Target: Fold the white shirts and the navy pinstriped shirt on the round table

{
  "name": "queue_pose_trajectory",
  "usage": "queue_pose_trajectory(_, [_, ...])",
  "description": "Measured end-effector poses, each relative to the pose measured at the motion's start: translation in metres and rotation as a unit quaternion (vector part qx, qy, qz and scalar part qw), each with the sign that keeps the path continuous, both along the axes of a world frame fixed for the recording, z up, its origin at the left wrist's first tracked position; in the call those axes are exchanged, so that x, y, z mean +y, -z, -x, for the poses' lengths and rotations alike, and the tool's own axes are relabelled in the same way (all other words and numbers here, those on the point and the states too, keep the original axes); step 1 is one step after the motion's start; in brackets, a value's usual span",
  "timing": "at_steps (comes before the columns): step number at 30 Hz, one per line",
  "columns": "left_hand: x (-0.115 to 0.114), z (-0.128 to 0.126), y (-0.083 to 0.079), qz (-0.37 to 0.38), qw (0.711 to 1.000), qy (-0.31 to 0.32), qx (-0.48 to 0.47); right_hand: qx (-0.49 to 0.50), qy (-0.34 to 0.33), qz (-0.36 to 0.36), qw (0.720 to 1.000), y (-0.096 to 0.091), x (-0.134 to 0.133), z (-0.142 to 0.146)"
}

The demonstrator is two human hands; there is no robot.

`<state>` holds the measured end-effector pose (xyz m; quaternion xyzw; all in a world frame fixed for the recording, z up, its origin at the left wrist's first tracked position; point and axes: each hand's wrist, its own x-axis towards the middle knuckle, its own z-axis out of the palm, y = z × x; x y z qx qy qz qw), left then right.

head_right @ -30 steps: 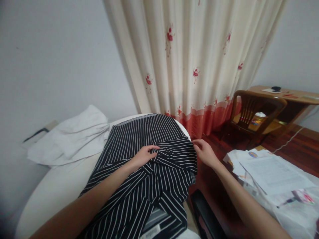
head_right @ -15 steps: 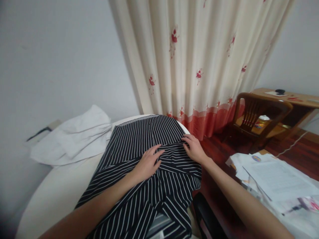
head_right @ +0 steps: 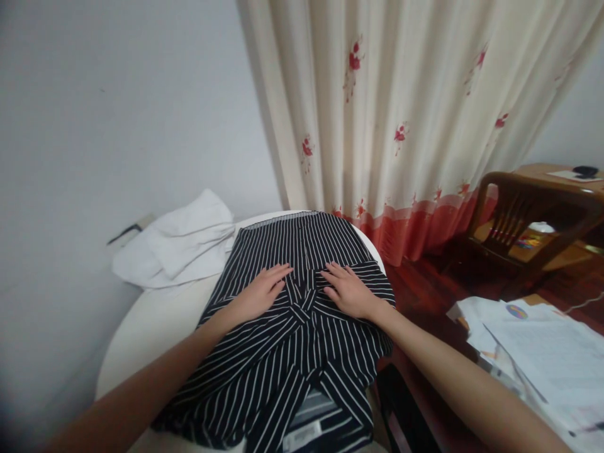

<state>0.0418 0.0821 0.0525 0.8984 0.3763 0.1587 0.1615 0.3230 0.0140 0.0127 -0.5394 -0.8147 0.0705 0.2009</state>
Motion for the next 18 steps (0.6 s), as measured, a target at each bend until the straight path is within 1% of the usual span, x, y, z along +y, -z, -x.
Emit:
queue_pose_trajectory(2, [0.002,0.015,0.01,0.001,1.0,0.0,0.017,-0.008,-0.014,0.013,1.0,-0.002,0.007,0.018])
queue_pose_trajectory(4, [0.002,0.023,0.024,-0.004,1.0,0.005,0.025,-0.018,-0.011,0.008,1.0,-0.004,0.008,0.035])
queue_pose_trajectory(6, [0.003,0.027,0.038,-0.017,1.0,0.005,0.019,-0.03,0.0,-0.011,0.999,-0.008,0.003,0.049])
queue_pose_trajectory(8, [0.004,0.027,0.048,-0.037,0.999,0.008,0.001,-0.049,0.016,-0.024,0.998,-0.012,-0.006,0.059])
queue_pose_trajectory(11, [0.009,0.027,0.055,-0.071,0.997,0.029,-0.019,-0.083,0.042,0.002,0.996,-0.014,-0.019,0.066])
queue_pose_trajectory(14, [0.012,0.028,0.058,-0.087,0.995,0.056,-0.014,-0.087,0.076,0.029,0.993,-0.016,-0.023,0.067])
queue_pose_trajectory(18, [0.015,0.028,0.062,-0.091,0.994,0.058,0.006,-0.062,0.095,0.001,0.994,-0.024,-0.027,0.069])
